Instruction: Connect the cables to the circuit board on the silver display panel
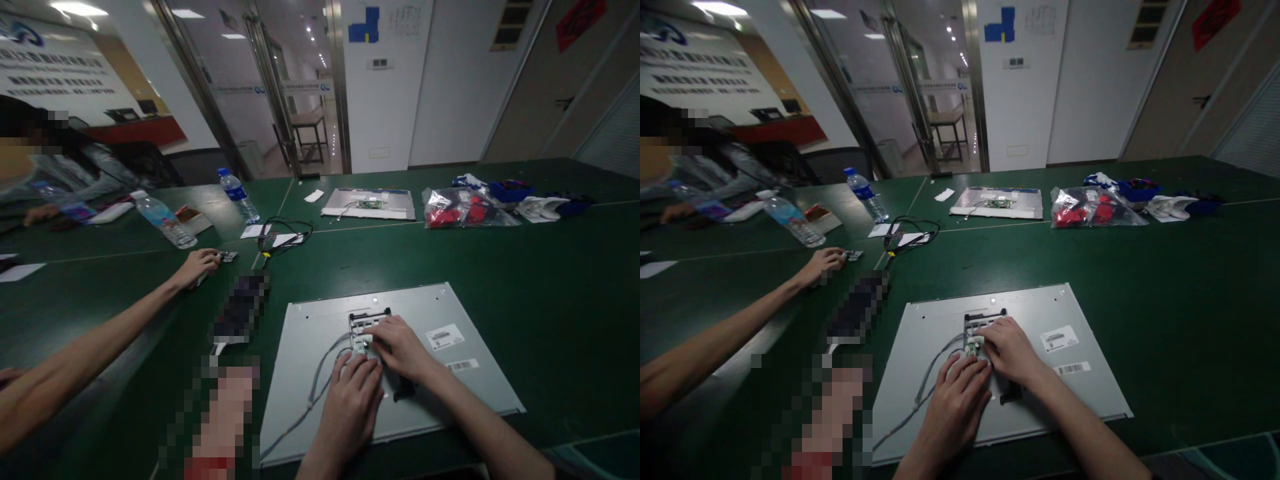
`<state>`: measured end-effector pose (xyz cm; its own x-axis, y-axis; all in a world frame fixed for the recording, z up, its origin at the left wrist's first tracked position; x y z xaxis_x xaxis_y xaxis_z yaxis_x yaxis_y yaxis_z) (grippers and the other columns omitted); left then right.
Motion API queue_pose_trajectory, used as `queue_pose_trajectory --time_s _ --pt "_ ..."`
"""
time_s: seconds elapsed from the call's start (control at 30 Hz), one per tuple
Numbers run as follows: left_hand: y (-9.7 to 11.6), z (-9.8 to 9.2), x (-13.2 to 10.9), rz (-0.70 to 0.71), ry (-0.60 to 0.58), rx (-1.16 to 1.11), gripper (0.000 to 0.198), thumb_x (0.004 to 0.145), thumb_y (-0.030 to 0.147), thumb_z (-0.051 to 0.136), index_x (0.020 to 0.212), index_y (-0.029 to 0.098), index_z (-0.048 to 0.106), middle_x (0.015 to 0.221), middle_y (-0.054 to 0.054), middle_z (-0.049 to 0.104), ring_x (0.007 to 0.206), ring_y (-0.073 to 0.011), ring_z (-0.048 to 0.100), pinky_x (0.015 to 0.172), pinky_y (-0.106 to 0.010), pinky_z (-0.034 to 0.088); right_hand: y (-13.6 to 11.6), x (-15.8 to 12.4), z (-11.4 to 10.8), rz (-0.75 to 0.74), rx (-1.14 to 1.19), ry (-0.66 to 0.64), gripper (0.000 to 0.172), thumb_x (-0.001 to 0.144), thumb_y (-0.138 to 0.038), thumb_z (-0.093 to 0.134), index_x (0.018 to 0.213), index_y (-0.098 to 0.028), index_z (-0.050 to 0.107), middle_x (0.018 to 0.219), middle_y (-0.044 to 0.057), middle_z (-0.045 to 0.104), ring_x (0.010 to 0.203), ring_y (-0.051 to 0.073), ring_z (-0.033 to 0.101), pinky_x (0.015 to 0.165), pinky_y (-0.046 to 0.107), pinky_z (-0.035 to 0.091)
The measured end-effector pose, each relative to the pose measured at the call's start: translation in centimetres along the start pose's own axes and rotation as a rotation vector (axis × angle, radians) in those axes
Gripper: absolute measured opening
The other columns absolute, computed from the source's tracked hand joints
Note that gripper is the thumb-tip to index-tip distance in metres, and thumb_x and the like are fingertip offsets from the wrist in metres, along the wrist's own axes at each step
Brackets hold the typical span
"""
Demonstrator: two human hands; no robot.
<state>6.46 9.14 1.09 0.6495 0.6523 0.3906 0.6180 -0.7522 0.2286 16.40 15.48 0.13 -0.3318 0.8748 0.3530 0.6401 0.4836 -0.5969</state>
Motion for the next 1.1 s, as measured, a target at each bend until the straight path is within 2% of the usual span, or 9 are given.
queue_pose_trajectory --time_s 0.17,0.43,0.8,1.1 --pt "0.07 -0.21 0.27 0.006 -0.022 0.007 0.031 0.092 0.022 0.050 0.121 0.021 0.059 0.117 -0.005 0.066 0.113 -0.0238 0.056 0.107 -0.048 0.035 0.09 0.01 0.12 0.013 -0.002 0.023 0.031 0.087 -0.009 0.055 0.113 -0.024 0.064 0.097 0.004 0.071 0.093 0.021 0.058 0.085 0.035 0.040" --pt "0.11 -0.41 0.25 0.009 0.001 0.001 0.030 0.091 0.020 0.049 0.120 0.020 0.059 0.117 -0.006 0.066 0.113 -0.0242 0.056 0.108 -0.049 0.034 0.09 0.05 0.21 0.007 -0.015 0.019 0.029 0.088 -0.011 0.055 0.113 -0.023 0.064 0.098 0.004 0.071 0.094 0.021 0.058 0.085 0.035 0.040" --pt "-0.09 -0.11 0.15 -0.003 -0.043 -0.027 0.030 0.088 0.021 0.053 0.118 0.020 0.058 0.119 -0.006 0.065 0.114 -0.0243 0.056 0.108 -0.050 0.034 0.13 0.03 0.21 0.007 -0.022 0.029 0.031 0.087 -0.010 0.057 0.114 -0.023 0.063 0.096 0.004 0.071 0.093 0.020 0.058 0.086 0.034 0.040" --pt "-0.42 0.38 -0.24 -0.027 -0.048 -0.042 0.016 0.091 0.023 0.051 0.103 0.021 0.060 0.121 -0.005 0.063 0.118 -0.0250 0.054 0.111 -0.051 0.030 0.34 0.01 0.15 0.024 -0.028 0.035 0.030 0.088 -0.012 0.056 0.115 -0.023 0.063 0.093 0.004 0.071 0.092 0.020 0.059 0.086 0.035 0.040"
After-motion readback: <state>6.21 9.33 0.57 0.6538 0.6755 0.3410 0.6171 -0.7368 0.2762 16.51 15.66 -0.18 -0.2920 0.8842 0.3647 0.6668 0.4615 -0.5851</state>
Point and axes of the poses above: each hand's wrist, its own x-axis towards the middle knuckle, its own z-axis out of the palm, y = z × x, the point moved 9 cm from there along x, towards the middle knuckle
